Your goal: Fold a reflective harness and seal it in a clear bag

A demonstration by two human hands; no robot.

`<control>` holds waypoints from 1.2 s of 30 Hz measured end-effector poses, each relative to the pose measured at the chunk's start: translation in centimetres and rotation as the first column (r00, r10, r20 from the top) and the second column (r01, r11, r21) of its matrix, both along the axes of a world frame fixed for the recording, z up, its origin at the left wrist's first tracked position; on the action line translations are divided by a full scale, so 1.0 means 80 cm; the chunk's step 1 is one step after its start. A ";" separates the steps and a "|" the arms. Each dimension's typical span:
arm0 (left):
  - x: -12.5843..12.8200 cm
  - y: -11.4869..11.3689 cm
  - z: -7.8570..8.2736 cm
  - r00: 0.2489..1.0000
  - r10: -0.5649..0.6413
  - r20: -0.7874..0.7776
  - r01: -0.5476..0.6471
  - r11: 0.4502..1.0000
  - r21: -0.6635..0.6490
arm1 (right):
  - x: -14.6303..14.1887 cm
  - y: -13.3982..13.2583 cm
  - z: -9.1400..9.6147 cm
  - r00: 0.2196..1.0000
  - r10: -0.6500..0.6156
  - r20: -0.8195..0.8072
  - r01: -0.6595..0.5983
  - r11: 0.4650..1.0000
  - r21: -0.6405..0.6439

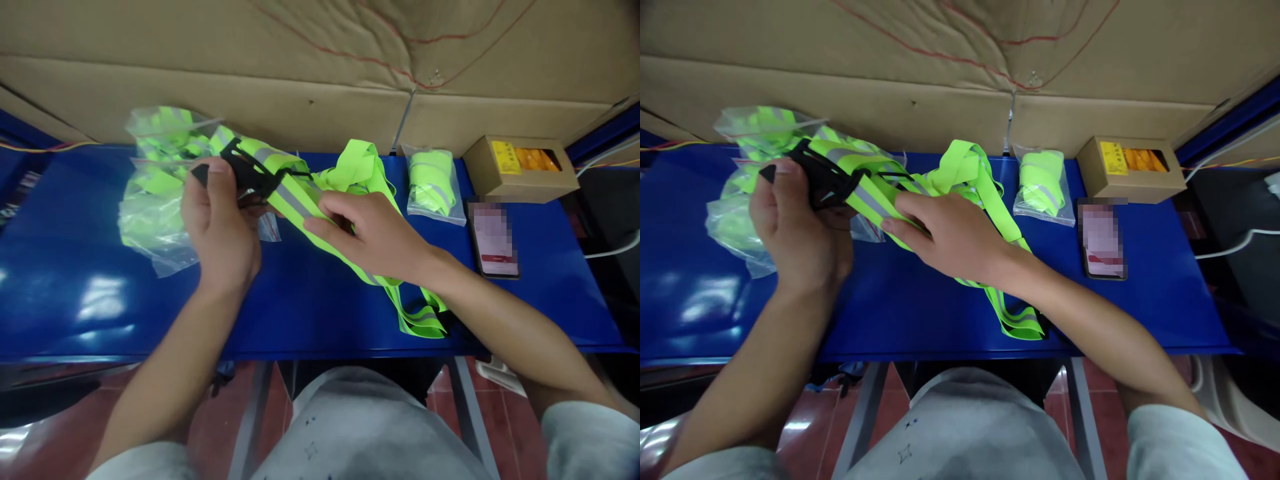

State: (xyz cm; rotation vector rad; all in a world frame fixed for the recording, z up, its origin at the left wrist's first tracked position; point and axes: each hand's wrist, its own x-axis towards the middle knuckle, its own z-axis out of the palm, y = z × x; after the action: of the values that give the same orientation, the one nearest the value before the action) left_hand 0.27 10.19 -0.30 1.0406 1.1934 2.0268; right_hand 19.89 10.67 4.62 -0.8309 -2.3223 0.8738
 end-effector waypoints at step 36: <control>-0.038 0.019 0.005 0.991 -0.135 0.003 0.133 0.975 0.179 | 0.127 0.000 -0.063 0.988 -0.081 0.130 0.072 0.995 0.074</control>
State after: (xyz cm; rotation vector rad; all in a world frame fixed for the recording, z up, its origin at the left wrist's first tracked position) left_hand -2.74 11.74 0.10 1.1560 0.9203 2.0595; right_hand 30.03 10.69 -0.38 -0.9687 -2.4022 0.7215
